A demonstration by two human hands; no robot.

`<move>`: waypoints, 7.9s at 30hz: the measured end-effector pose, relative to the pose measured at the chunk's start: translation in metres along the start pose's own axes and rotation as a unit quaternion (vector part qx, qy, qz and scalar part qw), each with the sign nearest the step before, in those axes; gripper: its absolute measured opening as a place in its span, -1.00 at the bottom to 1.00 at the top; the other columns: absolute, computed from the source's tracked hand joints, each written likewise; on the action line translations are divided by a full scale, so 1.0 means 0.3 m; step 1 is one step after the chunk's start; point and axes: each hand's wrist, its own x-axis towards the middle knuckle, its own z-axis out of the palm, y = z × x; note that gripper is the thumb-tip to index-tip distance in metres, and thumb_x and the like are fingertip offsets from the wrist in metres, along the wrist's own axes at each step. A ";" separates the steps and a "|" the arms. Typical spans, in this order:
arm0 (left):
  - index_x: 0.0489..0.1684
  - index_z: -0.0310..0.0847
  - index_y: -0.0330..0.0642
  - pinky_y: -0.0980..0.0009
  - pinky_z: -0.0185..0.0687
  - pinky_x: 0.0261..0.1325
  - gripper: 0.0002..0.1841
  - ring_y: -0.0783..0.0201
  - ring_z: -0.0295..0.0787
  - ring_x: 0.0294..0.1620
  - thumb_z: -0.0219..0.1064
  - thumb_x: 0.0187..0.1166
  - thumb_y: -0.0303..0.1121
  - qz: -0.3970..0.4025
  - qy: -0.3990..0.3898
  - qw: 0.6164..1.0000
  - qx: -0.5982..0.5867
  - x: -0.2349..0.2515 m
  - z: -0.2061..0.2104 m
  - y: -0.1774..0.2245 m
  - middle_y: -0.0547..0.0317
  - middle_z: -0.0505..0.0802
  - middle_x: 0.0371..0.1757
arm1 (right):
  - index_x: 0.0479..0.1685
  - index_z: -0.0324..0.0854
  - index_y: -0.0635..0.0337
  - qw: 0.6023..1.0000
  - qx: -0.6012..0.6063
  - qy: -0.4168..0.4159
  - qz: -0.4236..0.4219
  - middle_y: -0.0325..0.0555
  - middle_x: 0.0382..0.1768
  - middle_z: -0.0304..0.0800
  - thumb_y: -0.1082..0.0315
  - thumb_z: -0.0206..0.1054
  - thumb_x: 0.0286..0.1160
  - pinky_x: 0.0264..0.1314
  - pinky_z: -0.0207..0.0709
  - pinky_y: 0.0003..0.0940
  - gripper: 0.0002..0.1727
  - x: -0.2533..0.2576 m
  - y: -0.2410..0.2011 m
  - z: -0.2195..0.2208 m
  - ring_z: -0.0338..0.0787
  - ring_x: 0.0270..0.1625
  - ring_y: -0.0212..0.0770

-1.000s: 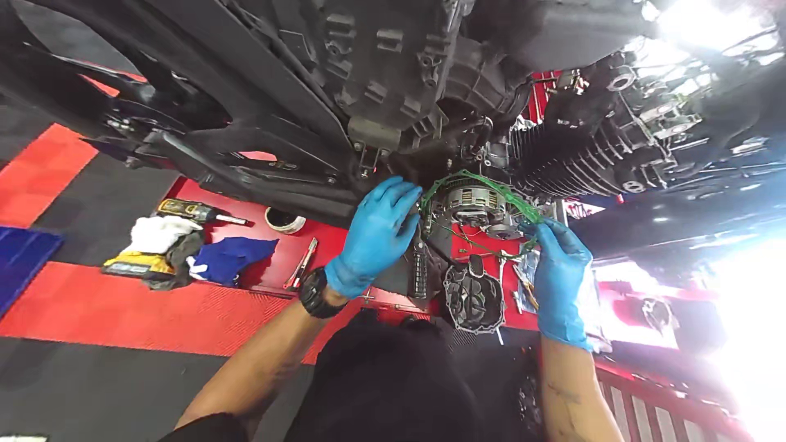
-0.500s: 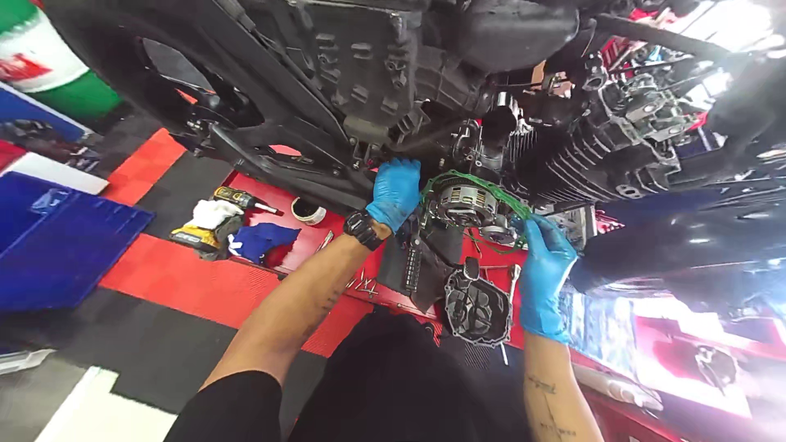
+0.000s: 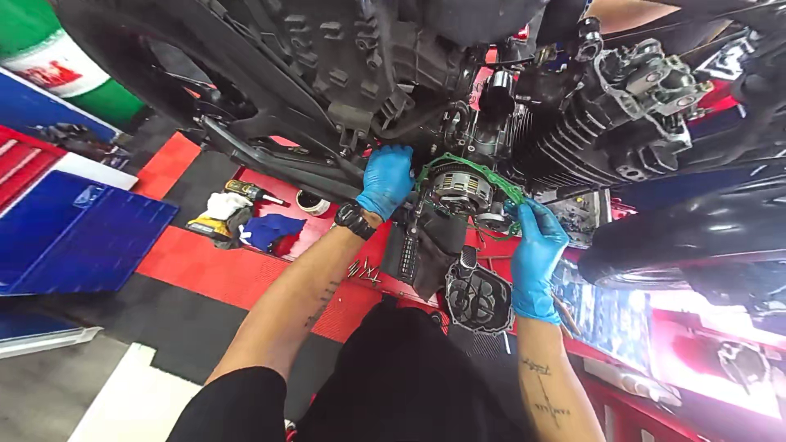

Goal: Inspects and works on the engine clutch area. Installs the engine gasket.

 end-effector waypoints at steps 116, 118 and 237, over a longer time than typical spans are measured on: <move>0.21 0.61 -0.38 -0.33 0.54 0.27 -0.18 -0.38 0.69 0.30 0.54 0.19 0.23 -0.023 0.026 0.998 0.053 0.000 0.035 0.022 -0.39 0.76 0.19 | -0.09 0.80 0.30 0.935 -0.280 0.143 -0.162 -0.01 -0.13 0.88 0.45 0.49 0.42 0.07 0.79 -0.32 -0.84 0.033 0.266 -0.072 0.89 -0.05 -0.22; 0.18 0.61 -0.40 -0.34 0.53 0.28 -0.18 -0.39 0.68 0.31 0.53 0.20 0.23 -0.022 0.024 0.998 0.051 -0.001 0.032 0.024 -0.40 0.76 0.18 | -0.10 0.82 0.30 0.933 -0.278 0.148 -0.172 0.01 -0.10 0.89 0.46 0.49 0.42 0.10 0.80 -0.31 -0.85 0.034 0.269 -0.071 0.89 -0.01 -0.20; -0.03 0.71 -0.34 -0.16 0.62 0.12 -0.54 -0.30 0.77 0.09 0.44 0.53 -0.02 0.094 0.196 0.963 -0.161 -0.028 0.025 0.013 -0.26 0.82 -0.06 | -0.19 0.80 0.15 0.676 -0.623 -0.091 -0.384 0.05 -0.38 0.82 0.28 0.37 0.57 -0.26 0.65 0.01 -0.84 0.173 -0.023 -0.024 0.84 -0.25 0.12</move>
